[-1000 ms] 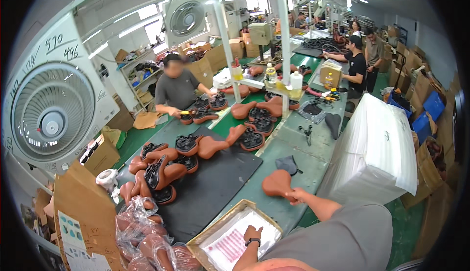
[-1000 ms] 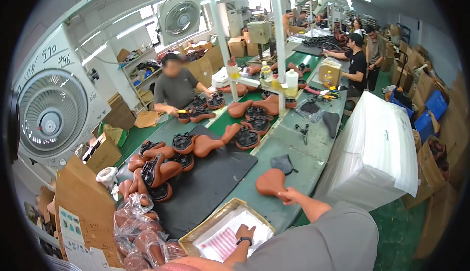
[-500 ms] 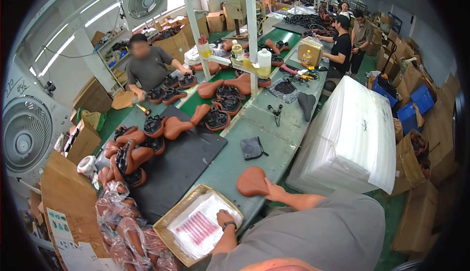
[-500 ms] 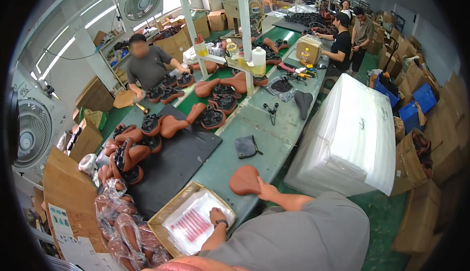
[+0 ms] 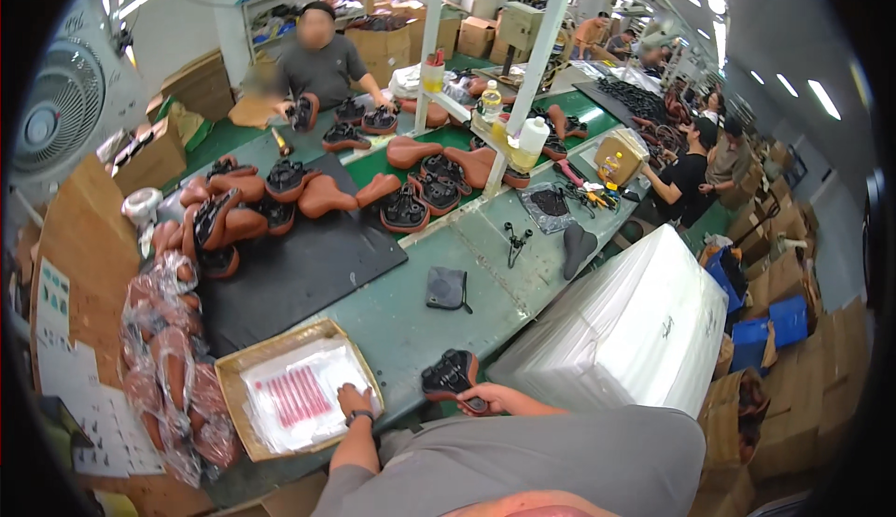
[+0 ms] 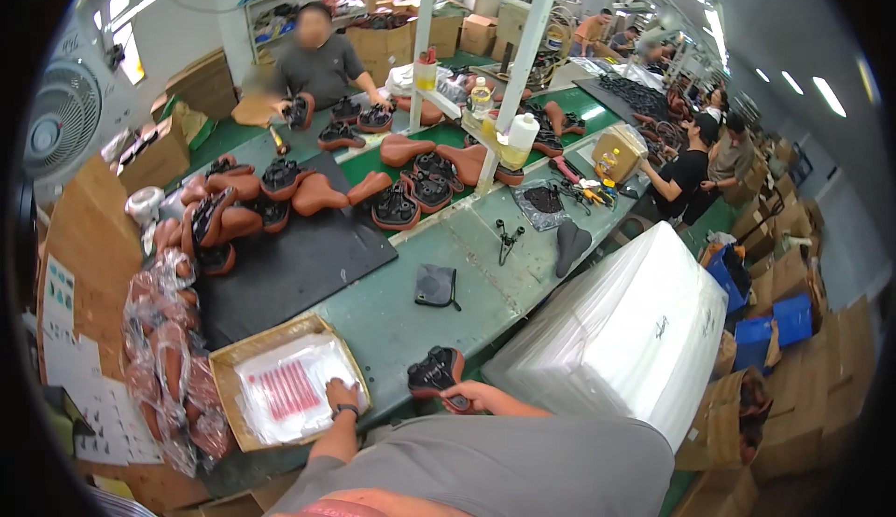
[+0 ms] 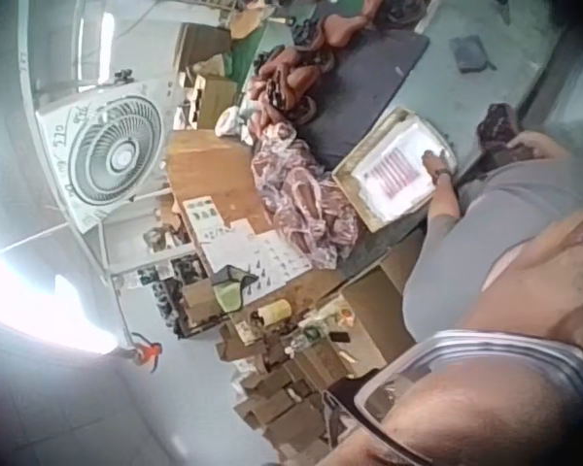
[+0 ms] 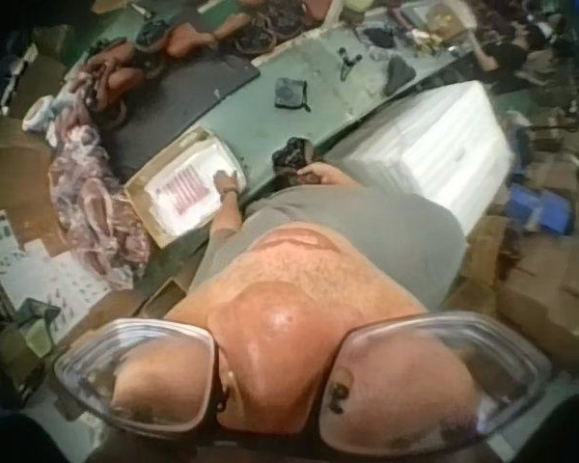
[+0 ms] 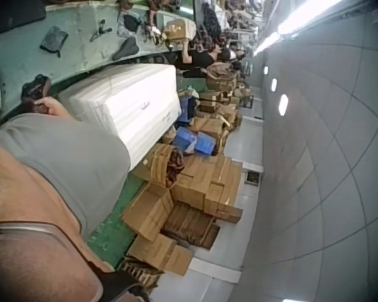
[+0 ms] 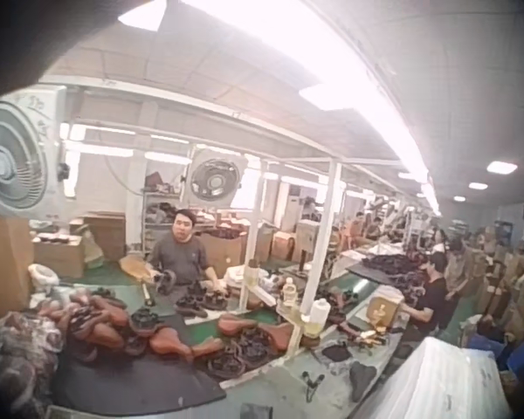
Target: Packing bicycle seats into plastic bags at a factory workbench.
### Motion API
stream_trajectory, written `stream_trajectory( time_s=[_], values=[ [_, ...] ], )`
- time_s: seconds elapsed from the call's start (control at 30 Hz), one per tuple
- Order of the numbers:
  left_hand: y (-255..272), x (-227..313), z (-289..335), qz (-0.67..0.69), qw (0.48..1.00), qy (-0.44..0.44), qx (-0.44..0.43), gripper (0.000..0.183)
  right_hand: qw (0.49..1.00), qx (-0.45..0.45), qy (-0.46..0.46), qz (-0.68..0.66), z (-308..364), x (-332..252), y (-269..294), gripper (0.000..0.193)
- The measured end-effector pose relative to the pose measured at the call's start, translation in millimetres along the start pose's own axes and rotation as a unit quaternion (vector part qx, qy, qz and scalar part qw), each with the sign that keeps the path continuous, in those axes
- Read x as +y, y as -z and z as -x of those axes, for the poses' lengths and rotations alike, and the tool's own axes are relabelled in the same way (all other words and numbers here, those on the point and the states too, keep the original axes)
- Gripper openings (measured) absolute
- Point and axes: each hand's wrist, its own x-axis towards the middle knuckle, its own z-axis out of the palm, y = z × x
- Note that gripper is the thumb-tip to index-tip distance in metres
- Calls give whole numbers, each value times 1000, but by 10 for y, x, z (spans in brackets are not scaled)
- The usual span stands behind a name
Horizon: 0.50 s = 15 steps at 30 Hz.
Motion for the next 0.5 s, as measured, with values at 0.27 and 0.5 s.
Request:
stream_trajectory(
  time_s=[0.27, 0.5],
  values=[
    [-160, -238, -167, 76, 992, 102, 11, 20, 998, 0, -43, 48, 17, -200, -64, 35],
    [-45, -433, -250, -42, 994, 3, -105, 38, 988, 80, 25, 130, -50, 38, -389, 34]
  ],
)
